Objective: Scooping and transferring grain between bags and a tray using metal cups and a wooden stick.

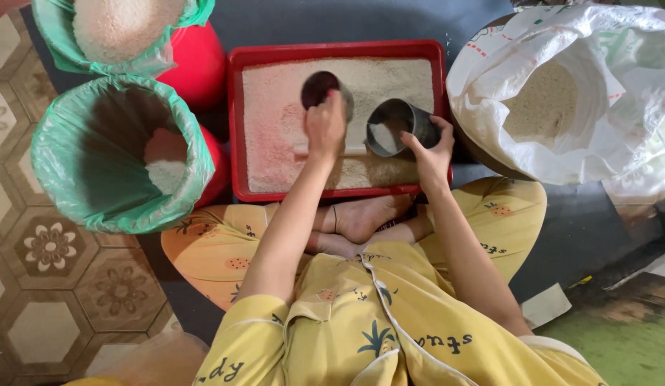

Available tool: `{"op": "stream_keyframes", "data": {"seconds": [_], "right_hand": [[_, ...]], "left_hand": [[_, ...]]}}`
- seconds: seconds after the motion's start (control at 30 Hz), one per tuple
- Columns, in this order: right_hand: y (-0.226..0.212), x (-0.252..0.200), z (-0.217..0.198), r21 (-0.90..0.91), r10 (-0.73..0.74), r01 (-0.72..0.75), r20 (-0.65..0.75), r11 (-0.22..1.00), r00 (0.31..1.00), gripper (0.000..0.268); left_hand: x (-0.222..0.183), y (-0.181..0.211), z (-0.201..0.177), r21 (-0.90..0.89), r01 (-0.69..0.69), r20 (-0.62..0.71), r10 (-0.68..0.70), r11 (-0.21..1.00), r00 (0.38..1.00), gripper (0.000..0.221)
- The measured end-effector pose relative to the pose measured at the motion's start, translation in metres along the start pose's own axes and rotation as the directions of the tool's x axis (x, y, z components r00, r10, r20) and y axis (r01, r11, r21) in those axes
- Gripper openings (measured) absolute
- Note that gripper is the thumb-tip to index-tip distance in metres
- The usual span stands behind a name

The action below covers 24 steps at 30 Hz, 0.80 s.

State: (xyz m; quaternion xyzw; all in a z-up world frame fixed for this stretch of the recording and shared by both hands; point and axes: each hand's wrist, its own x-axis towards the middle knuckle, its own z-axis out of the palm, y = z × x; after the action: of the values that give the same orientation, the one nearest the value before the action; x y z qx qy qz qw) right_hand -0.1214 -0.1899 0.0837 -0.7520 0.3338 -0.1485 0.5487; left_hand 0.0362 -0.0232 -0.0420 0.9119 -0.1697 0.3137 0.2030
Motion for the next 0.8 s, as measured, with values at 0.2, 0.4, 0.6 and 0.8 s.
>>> {"op": "stream_keyframes", "data": {"seconds": [0.2,0.4,0.6,0.8], "right_hand": [[-0.019,-0.008,-0.010,0.029,-0.078,0.078,-0.021,0.996,0.997,0.076],[-0.050,-0.008,0.010,-0.189,-0.422,0.417,0.014,0.889,0.907,0.085],[-0.095,-0.009,0.022,-0.347,-0.637,0.643,0.149,0.682,0.756,0.090],[-0.102,0.005,0.023,-0.453,-0.822,0.826,0.286,0.336,0.492,0.074]], "left_hand": [[-0.035,0.001,-0.005,0.012,-0.426,0.125,0.421,0.905,0.898,0.019],[-0.015,0.011,-0.054,-0.005,-0.425,0.085,0.424,0.905,0.902,0.021],[-0.024,0.003,-0.113,-0.187,-0.082,0.158,0.113,0.979,0.981,0.034],[-0.040,-0.021,-0.150,-0.241,-0.010,0.291,0.082,0.971,0.953,0.025]]}}
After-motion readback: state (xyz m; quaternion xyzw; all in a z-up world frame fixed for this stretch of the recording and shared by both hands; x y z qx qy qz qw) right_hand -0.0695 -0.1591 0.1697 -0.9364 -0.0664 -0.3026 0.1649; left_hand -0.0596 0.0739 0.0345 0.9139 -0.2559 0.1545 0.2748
